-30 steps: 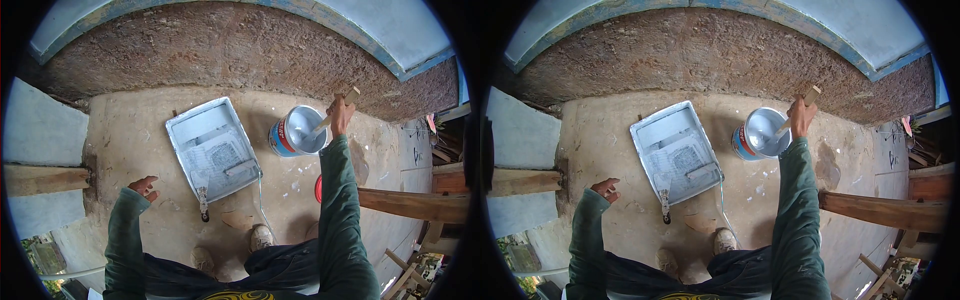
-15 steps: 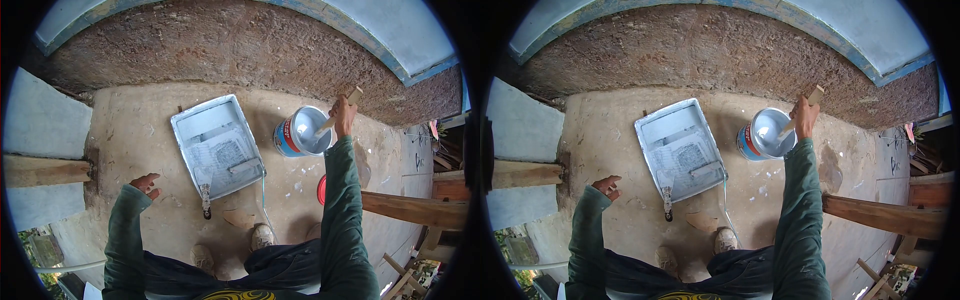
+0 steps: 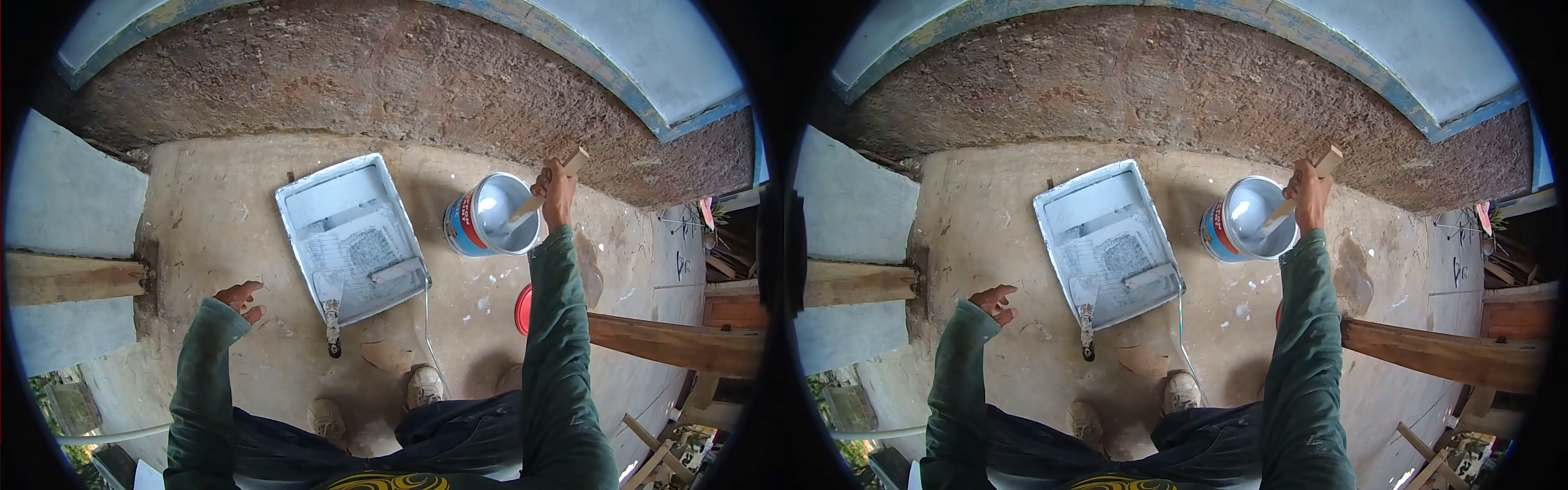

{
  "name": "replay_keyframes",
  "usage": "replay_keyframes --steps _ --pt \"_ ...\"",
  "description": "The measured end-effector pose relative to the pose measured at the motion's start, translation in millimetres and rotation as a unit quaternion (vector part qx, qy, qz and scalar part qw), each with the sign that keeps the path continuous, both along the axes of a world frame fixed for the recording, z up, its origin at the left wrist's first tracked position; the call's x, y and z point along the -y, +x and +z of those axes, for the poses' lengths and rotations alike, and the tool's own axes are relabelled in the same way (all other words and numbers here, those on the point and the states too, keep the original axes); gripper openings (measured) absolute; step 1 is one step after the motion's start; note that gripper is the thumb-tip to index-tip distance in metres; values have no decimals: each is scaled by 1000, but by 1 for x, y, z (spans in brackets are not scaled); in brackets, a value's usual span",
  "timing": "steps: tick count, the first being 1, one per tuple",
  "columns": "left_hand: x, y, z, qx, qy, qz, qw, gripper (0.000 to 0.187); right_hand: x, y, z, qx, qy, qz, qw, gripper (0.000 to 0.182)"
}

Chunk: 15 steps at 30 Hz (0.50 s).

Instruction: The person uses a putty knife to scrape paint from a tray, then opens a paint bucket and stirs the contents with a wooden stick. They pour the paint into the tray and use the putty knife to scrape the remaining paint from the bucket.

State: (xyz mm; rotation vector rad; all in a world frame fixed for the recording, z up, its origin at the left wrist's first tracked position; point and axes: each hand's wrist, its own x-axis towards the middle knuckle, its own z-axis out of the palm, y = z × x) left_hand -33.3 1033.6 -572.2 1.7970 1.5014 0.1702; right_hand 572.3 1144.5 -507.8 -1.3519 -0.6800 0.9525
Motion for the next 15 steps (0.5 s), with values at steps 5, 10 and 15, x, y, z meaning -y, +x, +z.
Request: replay_keyframes --steps 5,10,15 --pt "4 -11 -10 -9 9 -16 1000 51 -11 -7 -3 210 90 -141 963 20" --pt "0 -1 -4 -31 -8 -26 999 52 -10 -30 -12 29 144 -110 983 23" --pt "3 0 -6 -3 10 -24 1000 49 -1 -16 2 27 4 2 1000 20"
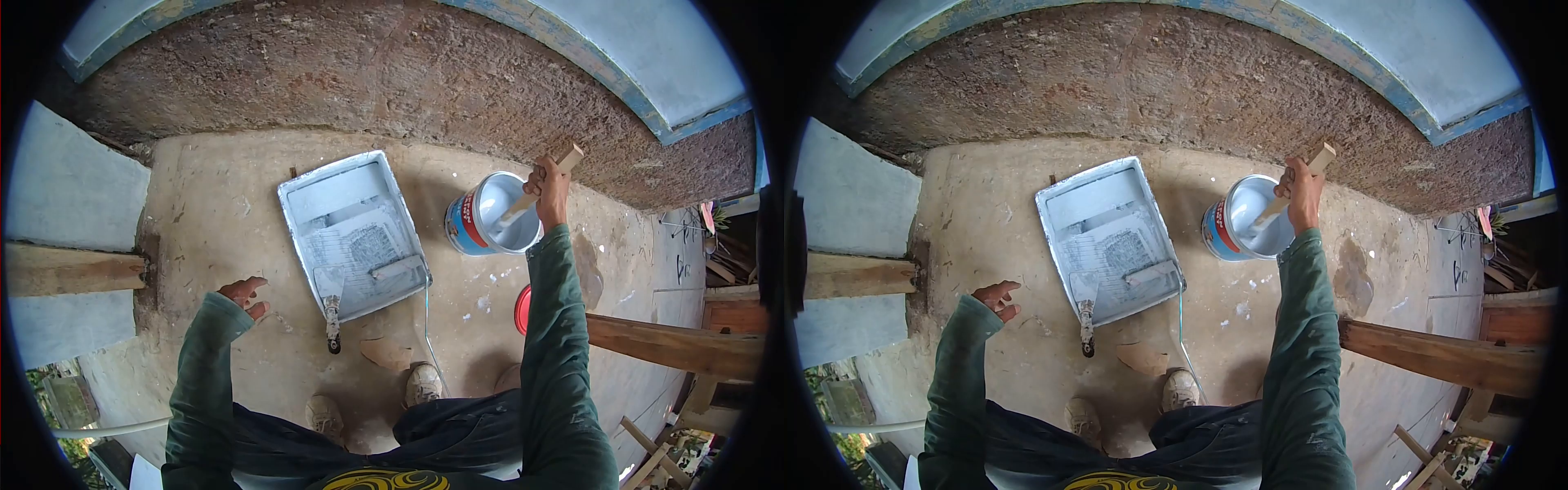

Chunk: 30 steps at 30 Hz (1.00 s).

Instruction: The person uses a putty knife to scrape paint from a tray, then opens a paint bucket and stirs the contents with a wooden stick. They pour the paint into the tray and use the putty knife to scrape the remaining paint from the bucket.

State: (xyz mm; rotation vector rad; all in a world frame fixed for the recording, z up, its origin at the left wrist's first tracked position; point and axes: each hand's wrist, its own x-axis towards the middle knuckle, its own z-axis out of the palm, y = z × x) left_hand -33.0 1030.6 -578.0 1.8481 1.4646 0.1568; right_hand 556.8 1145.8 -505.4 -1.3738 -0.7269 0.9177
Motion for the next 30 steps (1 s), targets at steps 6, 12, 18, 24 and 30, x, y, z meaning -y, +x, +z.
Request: replay_keyframes --steps 6,12,18,24,30 --pt "4 -6 10 -32 13 -13 999 48 -12 -12 -2 190 94 -130 969 18" --pt "0 1 5 -17 -6 -9 1000 49 -3 -12 -13 -80 104 12 991 28" --pt "0 2 11 -23 -23 21 999 50 -7 1 10 137 4 -70 988 22" --pt "4 1 10 -41 -30 6 999 49 -13 -11 -21 76 166 -135 974 22" --pt "2 8 9 -31 -12 8 999 51 -2 5 -2 -40 47 -2 998 23"
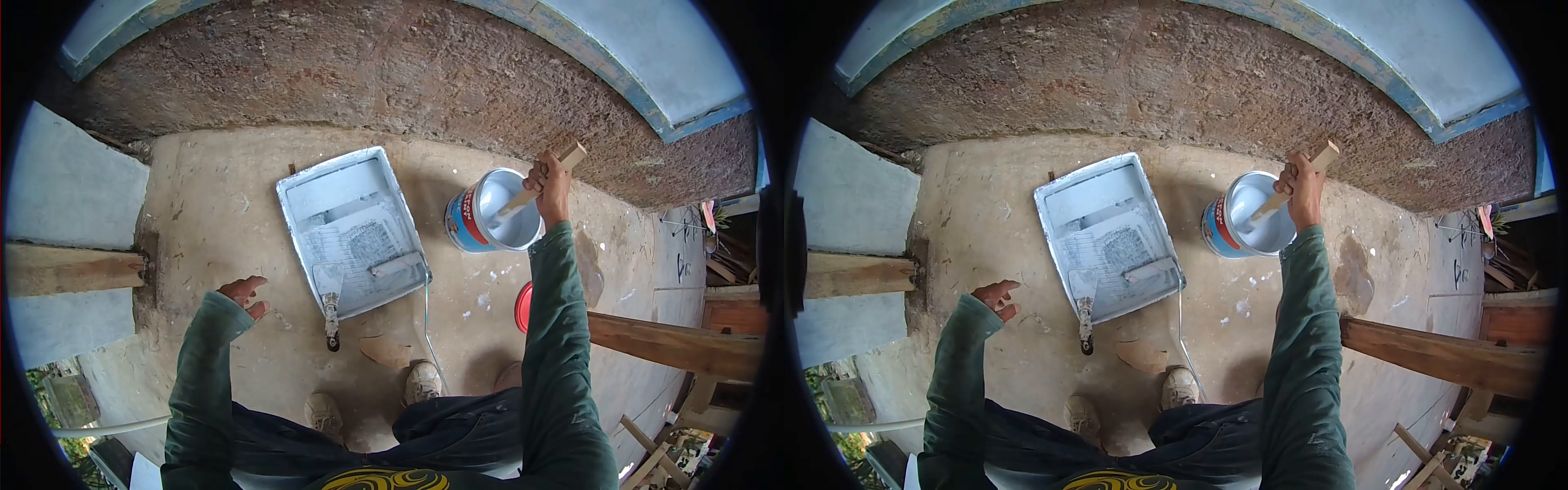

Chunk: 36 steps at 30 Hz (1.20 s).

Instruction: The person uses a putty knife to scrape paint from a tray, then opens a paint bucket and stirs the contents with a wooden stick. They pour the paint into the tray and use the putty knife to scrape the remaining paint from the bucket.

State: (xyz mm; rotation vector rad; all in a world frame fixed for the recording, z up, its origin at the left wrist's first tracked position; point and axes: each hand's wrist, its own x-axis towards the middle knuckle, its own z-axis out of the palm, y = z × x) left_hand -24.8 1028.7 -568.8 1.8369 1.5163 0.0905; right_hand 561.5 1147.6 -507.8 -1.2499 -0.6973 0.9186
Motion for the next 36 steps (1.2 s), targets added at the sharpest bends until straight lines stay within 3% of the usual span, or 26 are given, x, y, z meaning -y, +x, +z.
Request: replay_keyframes --steps 1,3,5,6,7,10,11,13,14,15,17,19,21,22,26,28,32,34,36 --pt "0 -1 1 -2 1 2 1000 51 0 1 3 61 -57 -12 996 22" --pt "2 -4 4 9 2 4 1000 51 -2 -6 12 94 -59 -38 993 23" --pt "3 -6 3 -1 1 6 1000 51 -6 -11 12 254 -2 -130 958 22" --pt "4 -6 2 -10 1 5 1000 51 -6 -15 10 271 38 -140 952 22" --pt "5 -6 2 -9 1 6 1000 51 -7 -18 4 271 39 -139 952 22" --pt "5 -5 2 -3 -2 10 1000 51 -11 -20 -18 102 113 -125 980 20" --pt "4 -5 1 -3 -2 -1 1000 50 -8 -20 -15 103 113 -127 980 20" --pt "3 -2 0 -2 -3 -14 1000 49 -2 -19 -7 -31 68 10 997 20" --pt "4 0 3 7 3 -14 1000 49 -1 -14 -4 -42 25 46 998 21" --pt "3 1 6 16 11 -13 1000 49 -1 -12 -1 -42 26 47 998 21" --pt "3 0 10 7 4 -7 1000 48 -3 -12 7 87 -60 -12 994 20" --pt "6 -3 9 -1 -6 1 1000 48 -3 -17 12 125 -58 -39 990 20" --pt "9 -9 4 12 35 -5 999 50 -5 -15 5 264 -1 -126 956 21" --pt "11 -10 4 11 35 -3 999 50 -6 -15 0 276 32 -143 950 22" --pt "13 -10 1 11 30 -8 999 50 -11 -21 -15 151 98 -171 969 22" --pt "12 -8 2 11 26 -4 1000 50 -8 -14 -12 -18 87 -38 995 21" --pt "12 -5 10 4 23 -11 1000 48 0 -3 -2 -19 -27 21 999 21" --pt "10 -5 9 6 28 -2 1000 48 -2 -9 12 150 -55 -79 984 21" --pt "13 -6 12 -7 7 3 1000 48 -5 -3 3 206 -27 -113 972 20"
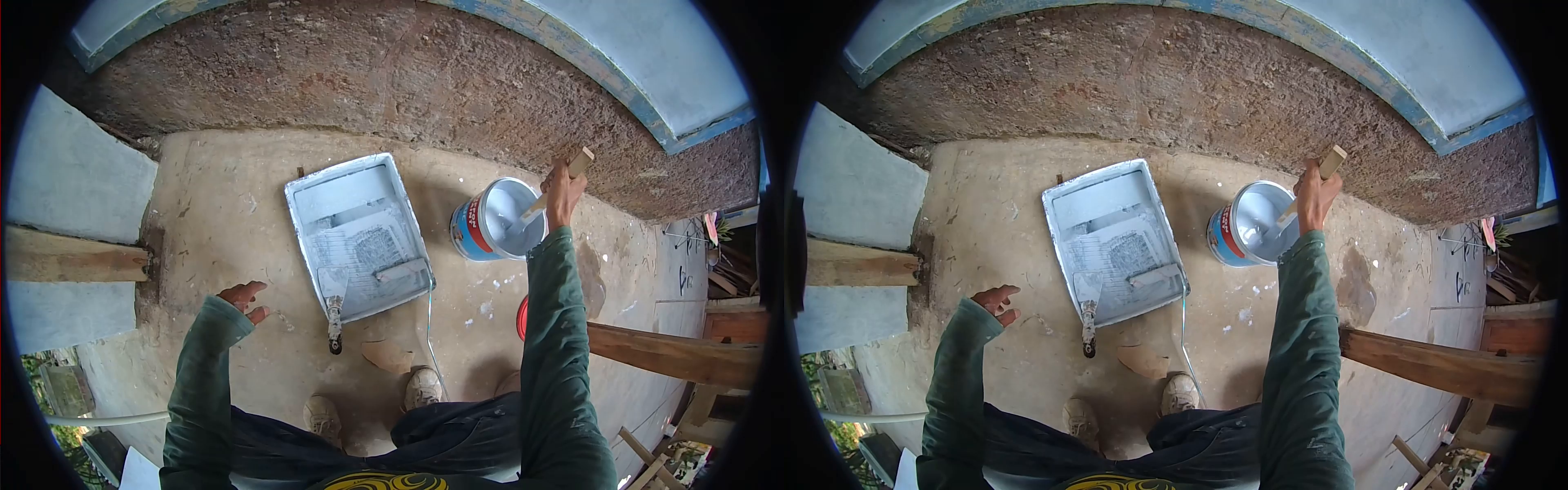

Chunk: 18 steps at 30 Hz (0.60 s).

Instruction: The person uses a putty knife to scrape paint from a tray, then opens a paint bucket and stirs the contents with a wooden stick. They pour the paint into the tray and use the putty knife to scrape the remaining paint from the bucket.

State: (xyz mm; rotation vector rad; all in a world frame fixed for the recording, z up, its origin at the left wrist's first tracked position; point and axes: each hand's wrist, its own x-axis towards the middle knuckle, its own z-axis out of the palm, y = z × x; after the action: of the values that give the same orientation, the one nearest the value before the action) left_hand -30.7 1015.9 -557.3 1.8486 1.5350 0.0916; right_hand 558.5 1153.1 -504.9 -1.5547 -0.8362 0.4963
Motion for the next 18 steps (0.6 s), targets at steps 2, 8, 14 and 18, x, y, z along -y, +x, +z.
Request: replay_keyframes --steps 2,8,14,18 --pt "2 -3 -8 2 -3 1 1000 48 -3 0 -11 59 27 -29 997 20" --pt "-2 4 -6 -6 -9 -15 1000 49 5 -15 -11 -221 106 64 967 27" --pt "-3 0 -12 7 6 -18 1000 50 10 4 8 -88 0 47 995 22" --pt "-7 -1 -20 -19 -6 -30 999 50 3 -4 -1 23 84 -28 996 22"
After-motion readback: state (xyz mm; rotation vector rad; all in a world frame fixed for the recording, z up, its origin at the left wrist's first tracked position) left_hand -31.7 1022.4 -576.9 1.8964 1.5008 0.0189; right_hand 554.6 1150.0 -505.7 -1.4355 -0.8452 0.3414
